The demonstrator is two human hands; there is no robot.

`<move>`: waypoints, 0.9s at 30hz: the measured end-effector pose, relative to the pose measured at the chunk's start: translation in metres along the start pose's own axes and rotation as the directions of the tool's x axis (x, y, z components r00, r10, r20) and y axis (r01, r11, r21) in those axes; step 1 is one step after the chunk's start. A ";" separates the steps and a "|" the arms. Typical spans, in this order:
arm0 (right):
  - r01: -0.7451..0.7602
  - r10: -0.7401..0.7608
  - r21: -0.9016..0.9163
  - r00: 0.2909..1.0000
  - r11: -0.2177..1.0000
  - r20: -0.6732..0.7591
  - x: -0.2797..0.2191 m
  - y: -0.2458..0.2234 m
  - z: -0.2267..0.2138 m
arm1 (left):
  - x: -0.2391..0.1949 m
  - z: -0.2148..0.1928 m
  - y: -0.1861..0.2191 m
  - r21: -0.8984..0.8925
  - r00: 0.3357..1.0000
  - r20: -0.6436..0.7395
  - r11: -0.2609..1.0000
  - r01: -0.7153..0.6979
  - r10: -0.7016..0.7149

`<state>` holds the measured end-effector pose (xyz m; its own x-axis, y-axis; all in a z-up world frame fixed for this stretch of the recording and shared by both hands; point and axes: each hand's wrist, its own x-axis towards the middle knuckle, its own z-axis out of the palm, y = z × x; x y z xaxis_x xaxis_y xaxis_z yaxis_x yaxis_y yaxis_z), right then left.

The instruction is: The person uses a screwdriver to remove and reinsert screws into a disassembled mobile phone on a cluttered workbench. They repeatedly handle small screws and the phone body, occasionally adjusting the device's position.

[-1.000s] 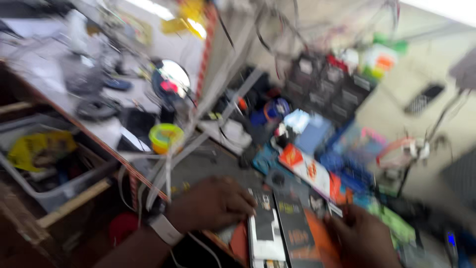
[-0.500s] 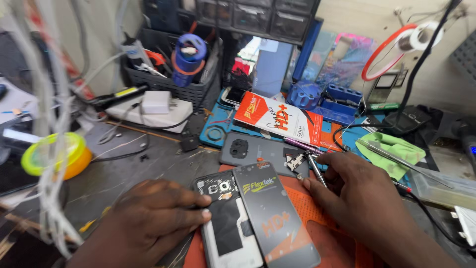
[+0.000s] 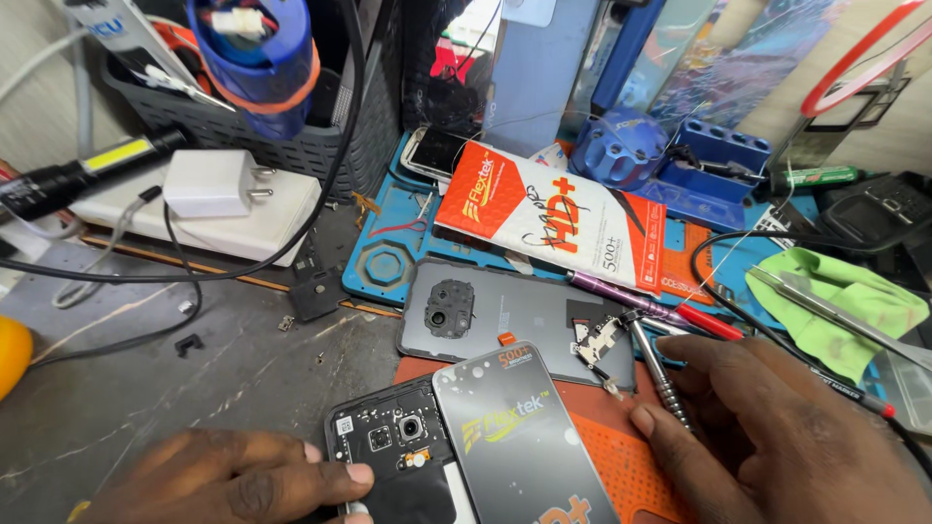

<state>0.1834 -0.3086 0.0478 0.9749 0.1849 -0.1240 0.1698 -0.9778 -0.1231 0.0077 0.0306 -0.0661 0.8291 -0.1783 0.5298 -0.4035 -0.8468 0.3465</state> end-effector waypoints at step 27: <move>0.335 -0.234 0.244 0.901 0.910 -0.364 0.005 0.024 0.030 | -0.001 -0.005 0.003 -0.072 0.983 0.149 0.991 0.116 -0.104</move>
<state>0.1885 -0.3280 0.0146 0.8915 0.3596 0.2755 0.4459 -0.8038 -0.3938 0.0035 0.0306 -0.0622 0.9151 -0.1617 0.3695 -0.3314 -0.8234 0.4606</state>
